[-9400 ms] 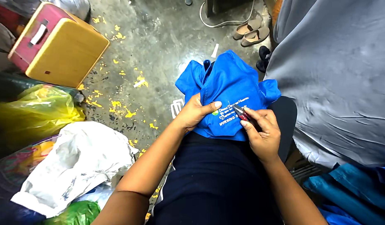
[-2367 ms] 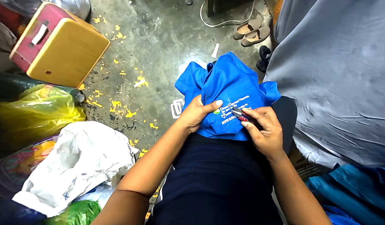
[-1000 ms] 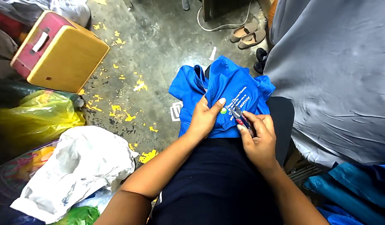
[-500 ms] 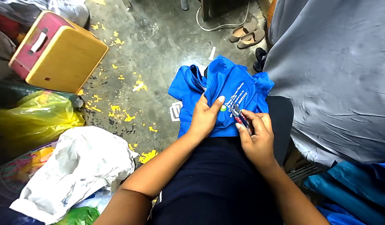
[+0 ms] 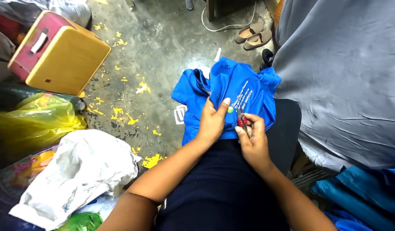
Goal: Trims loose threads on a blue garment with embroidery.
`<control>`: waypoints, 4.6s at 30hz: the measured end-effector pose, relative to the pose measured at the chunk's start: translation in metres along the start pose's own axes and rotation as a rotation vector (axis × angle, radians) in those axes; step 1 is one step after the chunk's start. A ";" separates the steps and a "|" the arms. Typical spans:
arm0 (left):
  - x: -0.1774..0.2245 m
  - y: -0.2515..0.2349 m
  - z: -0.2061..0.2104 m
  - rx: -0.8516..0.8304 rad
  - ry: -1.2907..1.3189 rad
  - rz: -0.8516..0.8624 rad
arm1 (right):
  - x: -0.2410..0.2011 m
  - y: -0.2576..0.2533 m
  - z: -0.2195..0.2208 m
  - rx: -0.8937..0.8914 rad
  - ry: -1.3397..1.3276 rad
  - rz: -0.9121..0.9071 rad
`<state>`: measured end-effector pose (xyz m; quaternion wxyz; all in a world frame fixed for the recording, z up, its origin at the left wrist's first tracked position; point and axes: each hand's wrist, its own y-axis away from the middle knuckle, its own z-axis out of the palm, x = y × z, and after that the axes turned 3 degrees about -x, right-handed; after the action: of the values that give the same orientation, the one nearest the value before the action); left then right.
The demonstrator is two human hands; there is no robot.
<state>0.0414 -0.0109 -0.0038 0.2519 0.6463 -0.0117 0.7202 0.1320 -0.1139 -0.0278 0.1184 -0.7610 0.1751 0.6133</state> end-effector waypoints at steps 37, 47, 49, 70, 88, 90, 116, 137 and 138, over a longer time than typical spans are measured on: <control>-0.005 0.005 0.003 0.020 -0.012 0.038 | -0.008 0.002 -0.010 -0.002 0.004 0.025; -0.006 0.006 0.003 0.004 -0.050 0.029 | -0.003 0.000 -0.009 0.026 0.017 -0.009; -0.005 0.005 0.002 0.008 -0.038 0.021 | -0.003 0.001 -0.009 0.019 0.014 -0.014; -0.012 0.011 0.002 -0.039 -0.083 0.056 | -0.001 -0.003 -0.010 0.050 0.122 -0.056; -0.010 0.009 0.000 -0.012 -0.050 0.052 | -0.005 0.004 -0.015 0.008 0.134 -0.036; -0.010 0.009 -0.001 -0.013 -0.062 0.062 | -0.006 0.004 -0.016 0.006 0.133 -0.032; -0.009 0.007 -0.005 -0.042 -0.081 0.056 | -0.004 -0.005 -0.037 -0.093 0.107 -0.067; -0.008 0.008 -0.004 -0.051 -0.097 0.083 | 0.001 -0.006 -0.032 -0.092 0.024 -0.050; -0.008 0.008 -0.004 -0.049 -0.092 0.080 | 0.001 -0.006 -0.031 -0.086 0.036 -0.059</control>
<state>0.0353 -0.0196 -0.0091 0.2377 0.6712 -0.0668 0.6989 0.1621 -0.1212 -0.0222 0.1003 -0.7812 0.1281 0.6028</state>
